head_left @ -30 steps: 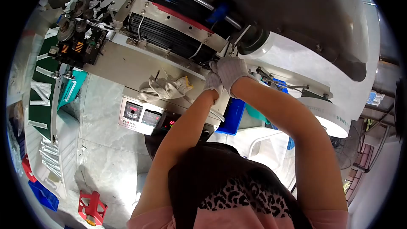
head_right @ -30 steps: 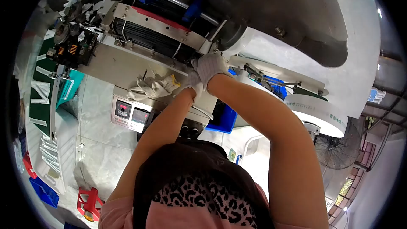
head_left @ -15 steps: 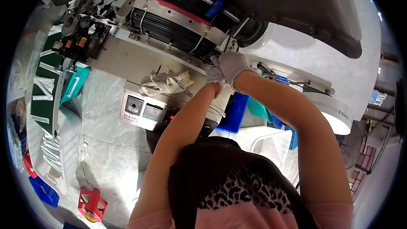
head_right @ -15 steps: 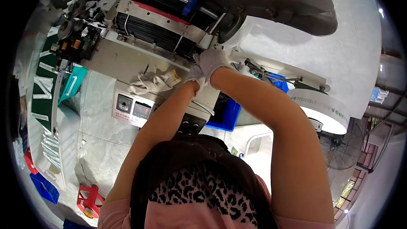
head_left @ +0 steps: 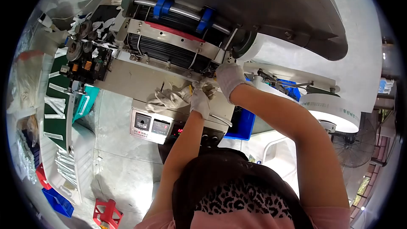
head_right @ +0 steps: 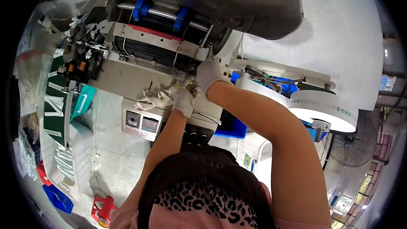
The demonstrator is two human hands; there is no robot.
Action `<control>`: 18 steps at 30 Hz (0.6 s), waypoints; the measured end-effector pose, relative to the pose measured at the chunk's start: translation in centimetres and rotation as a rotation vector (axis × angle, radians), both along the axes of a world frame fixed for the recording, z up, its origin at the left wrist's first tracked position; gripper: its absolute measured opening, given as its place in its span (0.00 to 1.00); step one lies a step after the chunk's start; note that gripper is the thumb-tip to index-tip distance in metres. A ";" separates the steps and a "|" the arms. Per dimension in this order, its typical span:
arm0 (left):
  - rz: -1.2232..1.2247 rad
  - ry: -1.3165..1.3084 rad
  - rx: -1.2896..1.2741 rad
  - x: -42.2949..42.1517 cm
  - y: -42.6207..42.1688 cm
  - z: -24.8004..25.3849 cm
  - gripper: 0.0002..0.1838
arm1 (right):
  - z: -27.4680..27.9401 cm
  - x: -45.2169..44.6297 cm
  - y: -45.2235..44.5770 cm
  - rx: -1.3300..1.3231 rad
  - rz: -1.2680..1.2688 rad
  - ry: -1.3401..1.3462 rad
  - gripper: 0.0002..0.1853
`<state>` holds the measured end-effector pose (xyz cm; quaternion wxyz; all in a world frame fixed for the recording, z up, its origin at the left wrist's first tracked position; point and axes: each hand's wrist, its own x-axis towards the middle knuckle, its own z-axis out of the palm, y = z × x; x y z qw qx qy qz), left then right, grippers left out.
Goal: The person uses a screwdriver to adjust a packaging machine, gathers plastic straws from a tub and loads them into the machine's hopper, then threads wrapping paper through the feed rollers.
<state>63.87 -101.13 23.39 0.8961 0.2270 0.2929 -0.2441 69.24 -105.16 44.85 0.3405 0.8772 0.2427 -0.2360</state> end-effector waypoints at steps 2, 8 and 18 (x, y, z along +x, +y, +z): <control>0.118 -0.099 -0.014 -1.2 1.3 3.9 0.28 | 1.5 -0.5 -0.6 0.008 -0.015 0.035 0.12; 0.121 0.003 -0.122 -0.8 1.6 2.1 0.24 | 4.1 -3.5 -3.9 0.167 -0.099 -0.079 0.13; -0.551 -0.864 1.704 -9.9 9.1 1.6 0.14 | -8.2 -15.6 -9.3 1.098 -1.324 -0.035 0.16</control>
